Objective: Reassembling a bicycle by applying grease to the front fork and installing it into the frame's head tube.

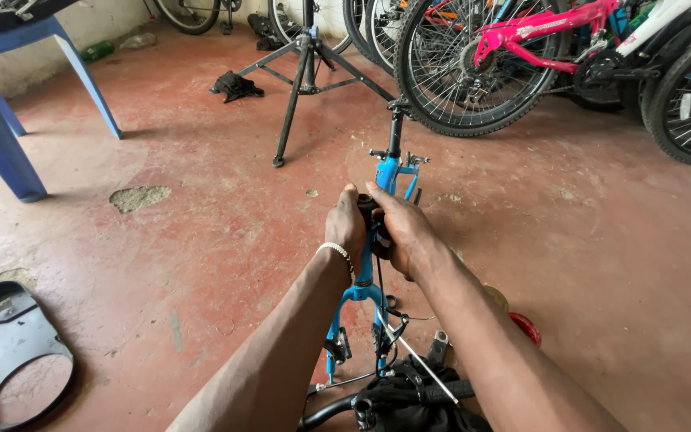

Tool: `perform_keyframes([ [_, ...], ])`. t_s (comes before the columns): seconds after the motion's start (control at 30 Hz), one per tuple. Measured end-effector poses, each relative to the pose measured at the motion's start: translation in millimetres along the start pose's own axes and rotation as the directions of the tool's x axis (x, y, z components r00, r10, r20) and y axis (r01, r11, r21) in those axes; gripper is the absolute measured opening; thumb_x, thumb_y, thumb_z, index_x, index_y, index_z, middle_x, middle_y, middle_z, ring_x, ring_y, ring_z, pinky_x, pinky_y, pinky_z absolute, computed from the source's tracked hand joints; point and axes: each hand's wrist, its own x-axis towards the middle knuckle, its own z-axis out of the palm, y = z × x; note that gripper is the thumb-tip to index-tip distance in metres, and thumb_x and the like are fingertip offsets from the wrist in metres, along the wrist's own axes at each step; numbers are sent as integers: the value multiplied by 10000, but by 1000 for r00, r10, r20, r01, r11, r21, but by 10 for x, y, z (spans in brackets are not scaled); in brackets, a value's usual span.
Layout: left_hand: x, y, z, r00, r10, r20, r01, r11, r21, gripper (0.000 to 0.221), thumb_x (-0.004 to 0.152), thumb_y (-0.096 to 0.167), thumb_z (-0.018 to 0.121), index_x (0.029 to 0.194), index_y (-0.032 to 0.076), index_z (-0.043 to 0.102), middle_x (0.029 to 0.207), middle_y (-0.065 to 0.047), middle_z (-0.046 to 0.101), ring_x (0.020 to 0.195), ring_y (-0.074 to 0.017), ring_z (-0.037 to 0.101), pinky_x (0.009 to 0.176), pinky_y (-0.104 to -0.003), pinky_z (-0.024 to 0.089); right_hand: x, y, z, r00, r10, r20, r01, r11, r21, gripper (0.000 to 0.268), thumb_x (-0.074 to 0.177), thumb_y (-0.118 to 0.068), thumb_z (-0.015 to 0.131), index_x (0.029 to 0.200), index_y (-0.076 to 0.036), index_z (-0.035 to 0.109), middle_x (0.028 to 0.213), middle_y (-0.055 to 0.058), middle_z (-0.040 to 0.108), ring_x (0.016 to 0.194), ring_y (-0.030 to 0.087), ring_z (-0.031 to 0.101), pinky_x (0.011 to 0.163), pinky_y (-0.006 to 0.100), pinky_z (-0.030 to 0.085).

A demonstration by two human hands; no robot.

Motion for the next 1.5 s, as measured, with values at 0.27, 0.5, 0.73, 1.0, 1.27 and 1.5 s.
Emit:
perform_keyframes([
  [0.27,-392,16,-87,996,-88,-7,84,969,-232,608,772,487,503,1245,112,569,1345,-129,511,1302,-303,403,1061,-420,353,51,233,82,997,68,43,-69,997,25,408,799,-347,656,1101,-95,549,1161,155,438,1121,411,444,894,521,348],
  [0.5,-204,-237,-130,997,69,23,-66,991,-113,633,853,516,380,1317,108,517,1375,-135,479,1327,-296,366,1100,-435,304,-152,253,66,996,-65,58,70,992,-103,329,922,-340,504,1081,-52,521,1273,243,398,1170,477,412,872,538,399],
  [0.73,-354,-194,-151,992,95,89,-90,994,-54,584,842,420,348,1356,180,485,1414,-92,451,1325,-322,361,1105,-434,295,-135,333,-20,971,-210,111,224,965,-136,376,957,-327,442,1149,-13,517,1274,346,387,1138,587,390,810,615,451],
  [1.0,26,-447,-229,970,177,164,-194,976,95,556,861,563,386,1287,241,542,1365,-35,504,1310,-259,389,1121,-412,282,-245,305,-56,915,-379,142,401,896,-193,238,997,-224,400,953,-58,565,960,178,538,965,294,496,744,481,447],
  [1.27,-35,-601,-270,870,490,61,-491,871,11,324,920,290,386,1162,234,595,1110,-121,616,1133,-316,542,965,-450,431,-40,451,-163,960,-247,128,271,937,-223,296,980,-350,442,1012,-77,551,894,149,527,763,197,527,574,338,507],
  [1.5,-38,-693,-290,844,525,106,-519,851,-83,398,874,462,512,1148,192,618,1110,-121,638,1154,-316,546,981,-463,417,-72,302,-112,945,-321,-68,309,941,-141,142,794,-260,661,837,-125,668,720,84,593,592,176,546,442,258,454],
])
